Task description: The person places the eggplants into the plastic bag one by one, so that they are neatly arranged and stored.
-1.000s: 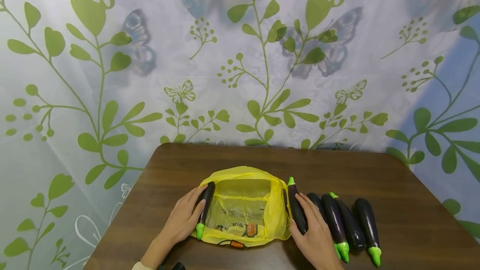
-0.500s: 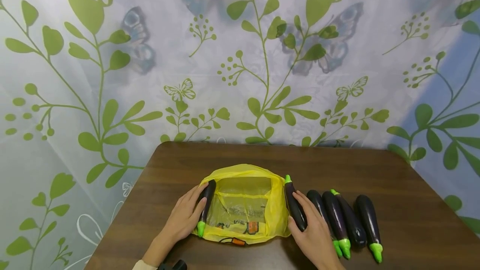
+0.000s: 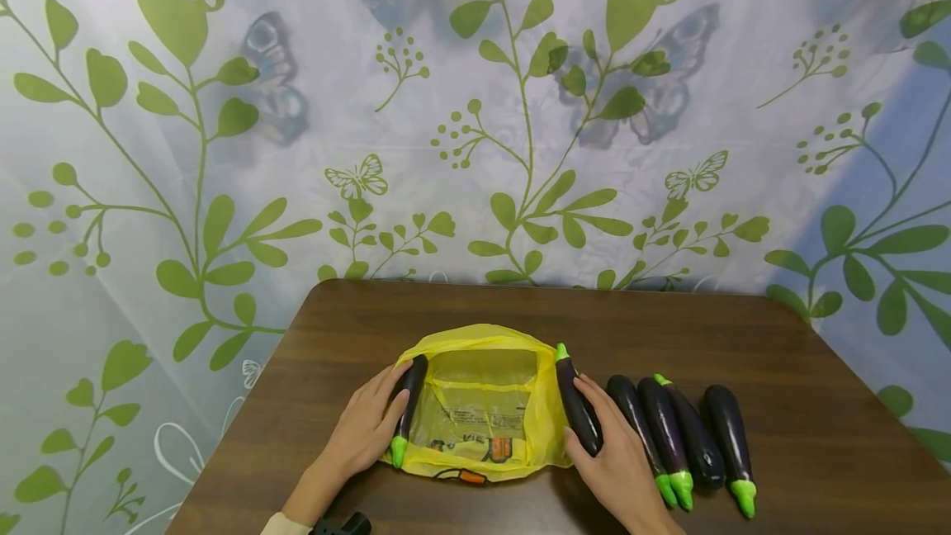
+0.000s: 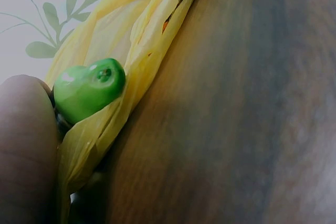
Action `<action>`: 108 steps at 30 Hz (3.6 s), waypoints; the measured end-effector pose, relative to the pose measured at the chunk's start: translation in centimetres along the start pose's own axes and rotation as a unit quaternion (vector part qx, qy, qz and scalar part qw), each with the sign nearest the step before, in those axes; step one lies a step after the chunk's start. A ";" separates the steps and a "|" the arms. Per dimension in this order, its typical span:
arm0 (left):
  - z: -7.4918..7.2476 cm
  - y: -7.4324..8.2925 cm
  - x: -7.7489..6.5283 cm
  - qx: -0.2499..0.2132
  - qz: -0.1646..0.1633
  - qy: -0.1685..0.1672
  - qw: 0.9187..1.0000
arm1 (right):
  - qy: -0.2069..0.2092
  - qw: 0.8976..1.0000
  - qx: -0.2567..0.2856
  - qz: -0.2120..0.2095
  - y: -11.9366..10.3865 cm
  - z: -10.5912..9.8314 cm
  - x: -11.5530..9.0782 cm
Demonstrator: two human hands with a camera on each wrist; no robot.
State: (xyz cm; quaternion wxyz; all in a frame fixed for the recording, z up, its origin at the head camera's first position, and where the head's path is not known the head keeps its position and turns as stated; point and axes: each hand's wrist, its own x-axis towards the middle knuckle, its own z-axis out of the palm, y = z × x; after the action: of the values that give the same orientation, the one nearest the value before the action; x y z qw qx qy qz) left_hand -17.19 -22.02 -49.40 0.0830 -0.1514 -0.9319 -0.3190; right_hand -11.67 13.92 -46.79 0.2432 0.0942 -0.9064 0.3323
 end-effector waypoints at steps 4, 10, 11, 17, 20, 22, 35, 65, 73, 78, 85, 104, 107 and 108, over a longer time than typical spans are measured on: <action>0.0 -0.1 0.0 0.001 0.000 0.001 1.000 | -0.003 1.000 0.005 -0.002 0.1 0.0 0.1; 0.1 -0.2 0.0 0.004 0.003 0.004 1.000 | -0.009 1.000 0.015 -0.009 0.1 0.0 0.3; 0.1 -0.2 0.0 0.004 0.004 0.003 1.000 | -0.011 1.000 0.017 -0.009 0.1 0.1 0.4; 0.1 -0.3 0.0 0.004 0.005 -0.002 1.000 | -0.028 0.999 0.037 0.000 -0.3 0.1 0.7; 0.1 -0.3 0.0 0.005 0.007 0.000 1.000 | -0.038 0.998 0.044 0.005 -0.5 0.2 0.8; 0.1 -0.3 0.0 0.004 0.007 0.000 1.000 | -0.042 0.998 0.047 0.004 -0.7 0.2 0.9; 0.1 -0.3 0.0 0.000 0.008 -0.001 1.000 | -0.093 0.993 0.076 0.000 -1.8 0.4 1.2; 0.1 -0.2 0.0 -0.001 0.005 -0.001 1.000 | -0.100 0.991 0.089 0.009 -4.2 1.8 1.7; 0.1 -0.2 0.0 0.004 0.006 0.001 1.000 | -0.108 0.989 0.102 -0.002 -4.3 2.2 1.5; 0.1 -0.1 0.0 0.005 0.004 0.001 1.000 | -0.130 0.984 0.119 0.008 -4.6 2.3 1.5; 0.1 0.0 0.0 0.004 0.009 0.003 1.000 | -0.162 0.977 0.141 0.006 -4.9 2.8 1.4; 0.2 -0.1 -0.1 0.004 0.007 0.005 1.000 | -0.212 0.969 0.123 -0.034 -5.2 4.7 1.2; 0.2 -0.1 -0.2 0.002 0.006 0.003 1.000 | -0.210 0.970 0.119 -0.034 -5.4 4.9 1.3; 0.2 -0.1 -0.2 0.001 0.006 0.003 1.000 | -0.209 0.970 0.119 -0.033 -5.5 5.0 1.3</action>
State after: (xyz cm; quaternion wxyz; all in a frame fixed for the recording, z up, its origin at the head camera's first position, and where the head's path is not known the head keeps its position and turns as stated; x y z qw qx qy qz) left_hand -17.07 -21.99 -49.68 0.0878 -0.1555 -0.9312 -0.3177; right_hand -12.87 6.48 -46.42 0.0465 0.2200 -0.8876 0.4020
